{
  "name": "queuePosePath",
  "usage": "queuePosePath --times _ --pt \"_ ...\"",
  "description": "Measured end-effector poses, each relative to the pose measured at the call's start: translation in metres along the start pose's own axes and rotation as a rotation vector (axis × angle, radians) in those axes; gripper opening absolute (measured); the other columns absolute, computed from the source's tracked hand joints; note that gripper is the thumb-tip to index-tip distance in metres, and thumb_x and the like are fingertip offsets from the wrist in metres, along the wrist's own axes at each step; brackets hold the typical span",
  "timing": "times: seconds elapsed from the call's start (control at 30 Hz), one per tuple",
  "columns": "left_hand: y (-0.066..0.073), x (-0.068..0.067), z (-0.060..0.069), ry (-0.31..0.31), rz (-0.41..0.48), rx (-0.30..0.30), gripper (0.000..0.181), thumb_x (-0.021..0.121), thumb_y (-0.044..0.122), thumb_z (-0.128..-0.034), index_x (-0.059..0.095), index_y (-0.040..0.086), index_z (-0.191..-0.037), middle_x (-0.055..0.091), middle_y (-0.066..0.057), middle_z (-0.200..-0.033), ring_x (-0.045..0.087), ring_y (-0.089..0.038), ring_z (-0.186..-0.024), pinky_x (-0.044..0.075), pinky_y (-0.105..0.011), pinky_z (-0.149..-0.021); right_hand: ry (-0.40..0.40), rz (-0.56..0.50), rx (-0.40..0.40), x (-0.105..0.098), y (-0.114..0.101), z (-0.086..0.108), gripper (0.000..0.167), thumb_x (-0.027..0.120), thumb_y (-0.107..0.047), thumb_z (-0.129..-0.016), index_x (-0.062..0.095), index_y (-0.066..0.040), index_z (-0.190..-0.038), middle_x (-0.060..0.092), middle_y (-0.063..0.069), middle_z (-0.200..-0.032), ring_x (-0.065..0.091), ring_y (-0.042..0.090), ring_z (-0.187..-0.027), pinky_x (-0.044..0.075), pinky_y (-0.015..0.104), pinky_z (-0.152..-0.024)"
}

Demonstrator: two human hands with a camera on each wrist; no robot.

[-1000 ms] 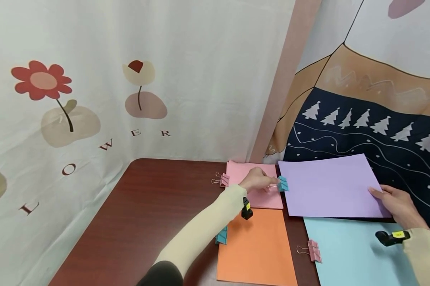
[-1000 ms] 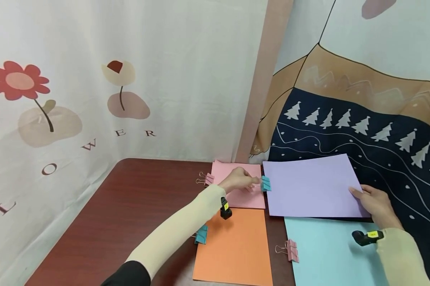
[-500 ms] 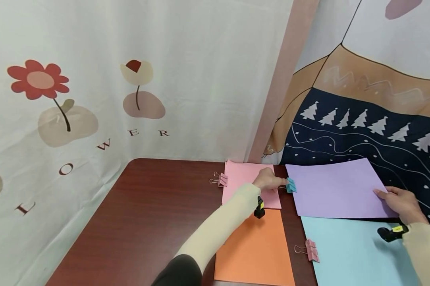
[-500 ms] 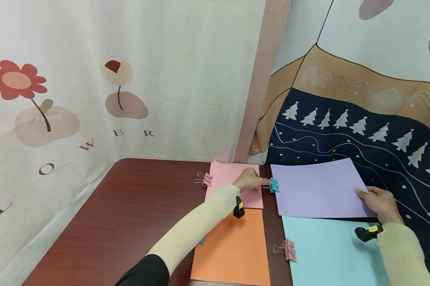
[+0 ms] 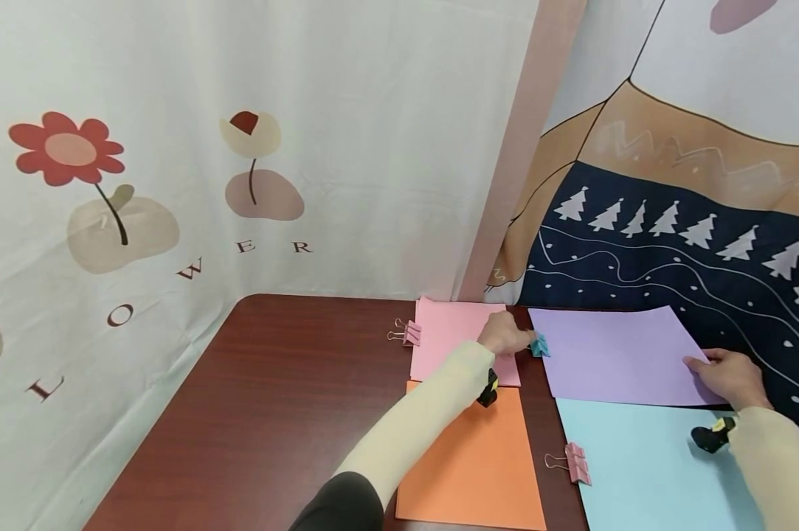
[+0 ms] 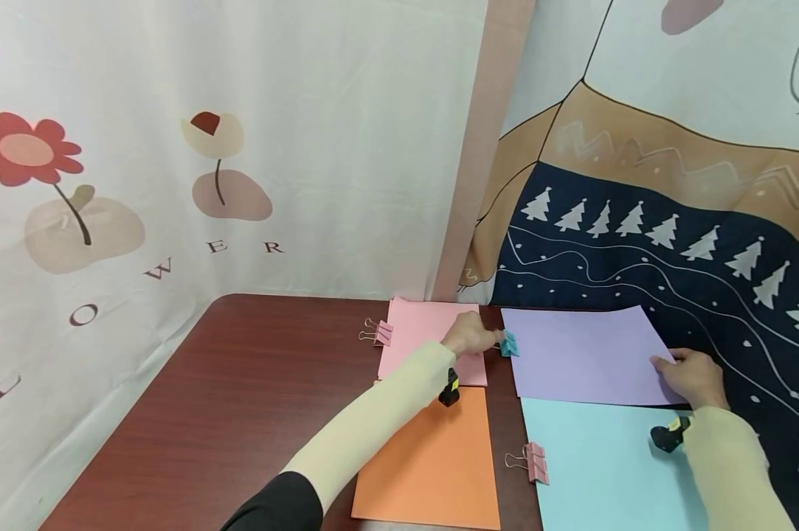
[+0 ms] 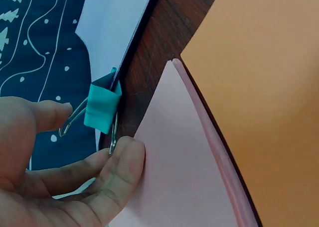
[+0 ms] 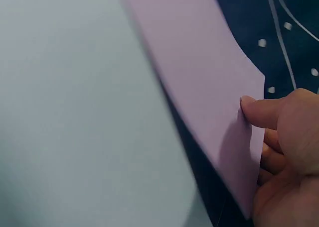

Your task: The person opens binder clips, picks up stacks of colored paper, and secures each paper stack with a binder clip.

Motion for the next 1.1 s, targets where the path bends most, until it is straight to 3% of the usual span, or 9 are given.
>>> queuePosePath --times 0.13,0.23,0.33,0.47,0.67,0.87,0.97,1.1 --pt "-0.002 0.0 0.0 0.005 -0.014 -0.003 0.035 0.073 0.038 -0.0942 0.062 0.006 -0.086 0.054 -0.005 -0.077 0.064 -0.022 -0.067 0.056 -0.03 -0.059 0.03 0.104 -0.115 0.001 -0.012 0.001 0.058 0.058 -0.026 -0.1 0.046 0.022 -0.129 0.047 0.048 -0.126 0.041 0.062 -0.113 0.036 0.072 -0.098" --pt "-0.003 0.001 -0.001 -0.001 -0.019 -0.004 0.036 0.073 0.038 -0.0949 0.064 0.004 -0.097 0.056 -0.006 -0.08 0.063 -0.021 -0.068 0.058 -0.03 -0.062 0.039 0.147 -0.156 0.002 -0.018 0.001 0.055 0.057 -0.023 -0.1 0.045 0.023 -0.128 0.05 0.049 -0.12 0.035 0.066 -0.115 0.031 0.074 -0.1" --pt "-0.006 0.003 -0.003 -0.013 -0.011 -0.016 0.038 0.074 0.037 -0.0946 0.064 0.003 -0.106 0.057 -0.006 -0.082 0.061 -0.02 -0.066 0.057 -0.03 -0.061 0.039 0.182 -0.167 0.004 -0.021 0.002 0.053 0.056 -0.02 -0.099 0.045 0.023 -0.128 0.049 0.05 -0.121 0.035 0.067 -0.116 0.026 0.076 -0.109" --pt "-0.008 0.002 -0.002 -0.022 0.004 -0.024 0.042 0.074 0.036 -0.0945 0.064 0.001 -0.114 0.057 -0.006 -0.086 0.062 -0.02 -0.068 0.059 -0.03 -0.063 -0.002 0.216 -0.149 0.011 -0.024 0.004 0.052 0.051 -0.02 -0.099 0.045 0.021 -0.131 0.037 0.053 -0.127 0.032 0.069 -0.119 0.012 0.076 -0.118" --pt "-0.006 0.0 0.002 -0.031 0.015 -0.015 0.042 0.072 0.034 -0.0958 0.064 0.0 -0.118 0.06 -0.007 -0.09 0.067 -0.023 -0.075 0.062 -0.033 -0.071 -0.058 0.218 -0.142 0.013 -0.027 0.007 0.054 0.047 -0.021 -0.1 0.043 0.02 -0.135 0.028 0.055 -0.126 0.022 0.072 -0.123 0.001 0.073 -0.122" --pt "-0.008 0.001 0.002 -0.045 0.013 -0.017 0.051 0.071 0.038 -0.0964 0.061 0.0 -0.13 0.065 -0.01 -0.107 0.068 -0.022 -0.074 0.061 -0.032 -0.072 -0.055 0.23 -0.151 0.011 -0.026 0.01 0.055 0.049 -0.021 -0.099 0.043 0.022 -0.133 0.03 0.055 -0.124 0.027 0.069 -0.118 0.013 0.077 -0.116" --pt "-0.009 -0.005 0.0 -0.046 0.026 0.01 0.05 0.069 0.044 -0.0971 0.065 -0.001 -0.118 0.07 -0.013 -0.102 0.07 -0.023 -0.073 0.06 -0.032 -0.071 -0.035 0.219 -0.16 0.008 -0.031 0.012 0.056 0.051 -0.021 -0.099 0.042 0.024 -0.131 0.034 0.053 -0.124 0.032 0.064 -0.113 0.025 0.077 -0.108" --pt "-0.013 -0.022 -0.003 -0.034 0.092 0.043 0.048 0.065 0.052 -0.0978 0.068 0.005 -0.099 0.072 -0.016 -0.084 0.072 -0.027 -0.075 0.058 -0.034 -0.072 -0.023 0.198 -0.181 0.001 -0.044 0.016 0.06 0.052 -0.024 -0.1 0.039 0.024 -0.134 0.036 0.051 -0.123 0.036 0.06 -0.109 0.036 0.076 -0.097"
Point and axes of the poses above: each hand's wrist, its own z-axis away from the middle knuckle, its own x-axis out of the palm, y = z × x, the point moved 10 cm from there along -z, towards the middle knuckle
